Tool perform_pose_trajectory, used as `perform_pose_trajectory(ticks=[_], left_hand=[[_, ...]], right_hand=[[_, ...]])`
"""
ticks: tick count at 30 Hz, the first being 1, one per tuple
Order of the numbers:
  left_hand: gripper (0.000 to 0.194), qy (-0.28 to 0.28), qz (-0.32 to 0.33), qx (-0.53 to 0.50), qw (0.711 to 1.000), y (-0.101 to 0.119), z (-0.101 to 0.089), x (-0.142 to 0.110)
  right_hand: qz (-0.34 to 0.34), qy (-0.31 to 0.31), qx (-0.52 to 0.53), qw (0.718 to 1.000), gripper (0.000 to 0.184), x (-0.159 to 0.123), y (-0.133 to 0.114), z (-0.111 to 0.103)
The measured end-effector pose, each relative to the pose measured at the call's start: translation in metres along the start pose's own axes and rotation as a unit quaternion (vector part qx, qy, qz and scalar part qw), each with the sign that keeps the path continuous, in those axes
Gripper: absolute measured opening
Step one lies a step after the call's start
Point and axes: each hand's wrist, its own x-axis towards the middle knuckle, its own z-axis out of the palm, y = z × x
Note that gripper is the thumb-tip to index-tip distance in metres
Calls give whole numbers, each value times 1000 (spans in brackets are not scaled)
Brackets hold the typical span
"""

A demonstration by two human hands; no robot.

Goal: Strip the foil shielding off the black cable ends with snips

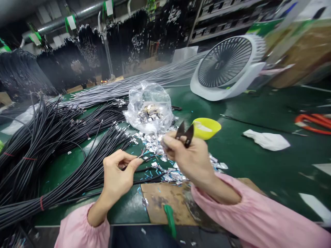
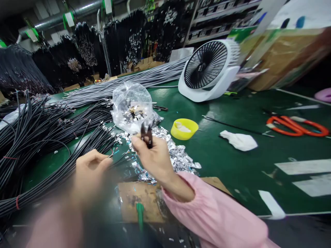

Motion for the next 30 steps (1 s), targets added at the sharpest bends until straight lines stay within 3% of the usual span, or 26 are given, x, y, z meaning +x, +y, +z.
perform_pose_trajectory(ticks=[2, 5, 7, 11, 15, 18, 19, 21, 24, 27, 30], left_hand=[[17, 1, -1, 1, 1000, 0, 0, 0], [18, -14, -16, 3, 1000, 0, 0, 0], [18, -38, -32, -3, 999, 1, 0, 1], [21, -75, -32, -5, 997, 2, 2, 2], [20, -54, -32, -1, 998, 3, 4, 0], [21, -24, -37, 6, 999, 2, 2, -1], [21, -15, -33, 11, 999, 2, 2, -2], [22, -6, -17, 22, 1000, 1, 1, -2], [23, -14, 10, 41, 999, 0, 3, -3], [21, -23, 19, 47, 998, 0, 5, -3], [20, -15, 8, 38, 999, 2, 6, -3]], right_hand=[[-82, -28, -74, 993, 32, -2, -1, 0], [-225, -100, -142, 959, 23, -4, -4, 0], [-262, -123, -144, 946, 21, -4, -3, 0], [-270, -116, -157, 943, 27, -5, -2, -1], [-318, 5, -262, 911, 21, -6, -4, -3], [-268, 102, -274, 918, 26, -4, -7, -5], [-248, 98, -263, 927, 29, -3, -7, -5], [-235, 26, -236, 943, 32, -2, -7, -4], [-280, -82, -212, 933, 24, -4, -5, 0], [-309, -69, -213, 924, 19, -8, -5, 0], [-252, 24, -211, 944, 23, -8, -7, -3]])
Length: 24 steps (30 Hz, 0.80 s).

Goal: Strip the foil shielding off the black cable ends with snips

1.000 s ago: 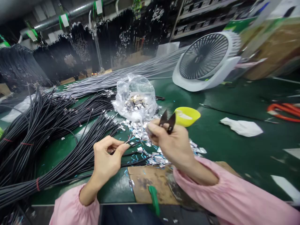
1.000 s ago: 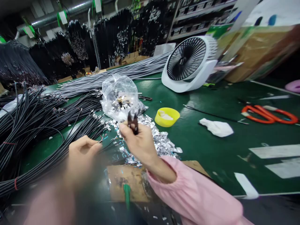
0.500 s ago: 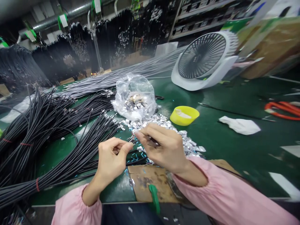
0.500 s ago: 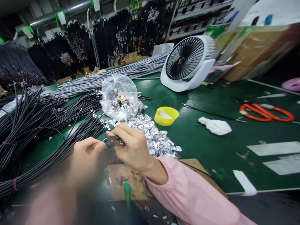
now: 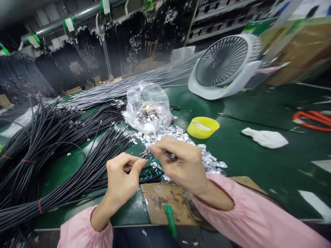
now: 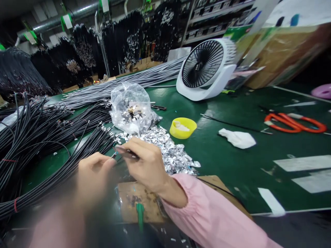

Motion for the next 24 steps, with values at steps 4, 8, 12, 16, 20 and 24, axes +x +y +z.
perform_pose_trajectory(ticks=[4, 8, 12, 16, 20, 24], left_hand=[[21, 34, -5, -9, 999, 0, -3, 0], [21, 47, 17, 4, 999, -1, -4, 0], [19, 49, 35, 17, 998, -2, -3, -1], [19, 44, 34, 10, 998, -2, -1, -1], [20, 38, 2, -19, 999, -2, -1, -1], [19, 23, -31, -77, 996, 1, -4, 1]], right_hand=[[84, 56, 26, 995, 26, 4, -2, -3], [51, -24, 65, 996, 18, 5, -7, -2], [50, -39, 68, 996, 14, 4, -9, 0], [59, -37, 70, 995, 14, 3, -6, 0], [99, -49, 91, 990, 16, 4, -7, 1], [189, -134, 178, 956, 17, 6, -7, 2]])
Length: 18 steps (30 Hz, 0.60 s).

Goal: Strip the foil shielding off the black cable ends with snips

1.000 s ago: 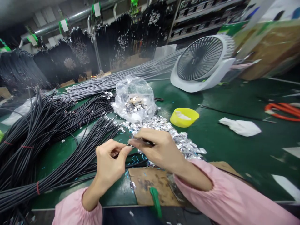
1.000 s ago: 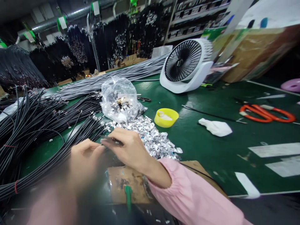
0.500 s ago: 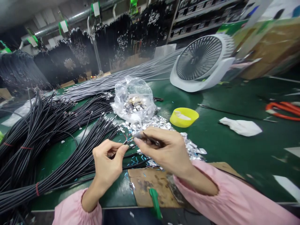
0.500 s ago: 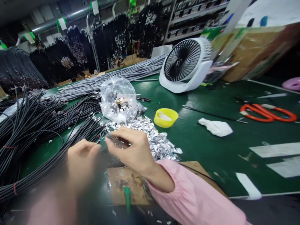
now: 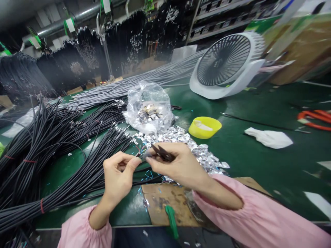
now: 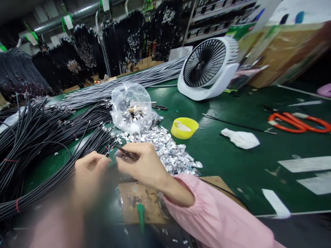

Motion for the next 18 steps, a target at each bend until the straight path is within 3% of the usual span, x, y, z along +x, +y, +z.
perform_pose_trajectory(ticks=[6, 13, 18], left_hand=[[21, -13, -17, -4, 1000, 6, -2, 1], [23, -17, -25, 7, 1000, 2, 1, -1], [26, -23, -27, 3, 999, -1, 1, -1]], right_hand=[[123, -6, 96, 988, 22, 2, 3, -4], [176, -88, 168, 966, 27, 2, 3, -6], [173, -72, 164, 969, 28, 3, 2, -6]])
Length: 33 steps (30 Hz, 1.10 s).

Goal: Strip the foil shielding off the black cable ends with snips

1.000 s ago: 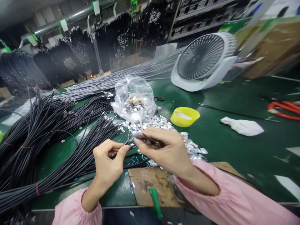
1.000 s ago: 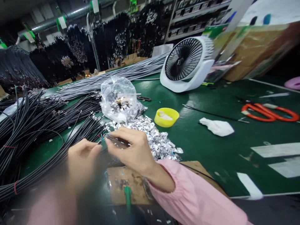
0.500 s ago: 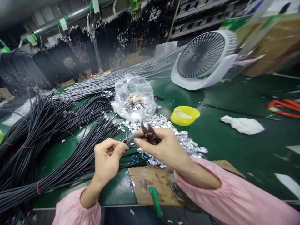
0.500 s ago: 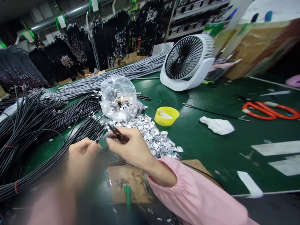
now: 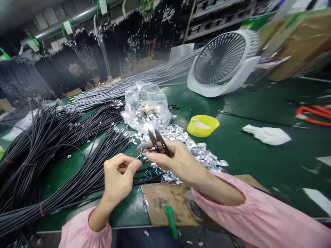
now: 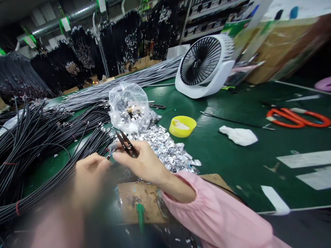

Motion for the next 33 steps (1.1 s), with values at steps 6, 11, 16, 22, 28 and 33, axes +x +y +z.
perform_pose_trajectory(ticks=[6, 11, 16, 22, 28, 33], left_hand=[[27, -14, 6, 10, 1000, -1, 0, 0], [25, -4, 5, 12, 1000, 0, -2, 0], [22, 0, 12, 7, 1000, 3, -3, 2], [22, -4, 18, 2, 1000, 2, -2, 2], [19, -10, 22, -6, 1000, 0, 0, 0], [22, -2, 7, -67, 998, -4, -4, 6]], right_hand=[[-49, -51, 0, 998, 21, 1, 0, 1], [-82, 3, -60, 995, 19, -1, 3, 3], [-190, 74, -132, 970, 18, -4, 1, 4], [-187, 69, -134, 971, 22, -4, 0, 5], [-176, 68, -129, 974, 18, -2, -1, 5], [-141, 61, -134, 979, 21, -1, 1, 4]])
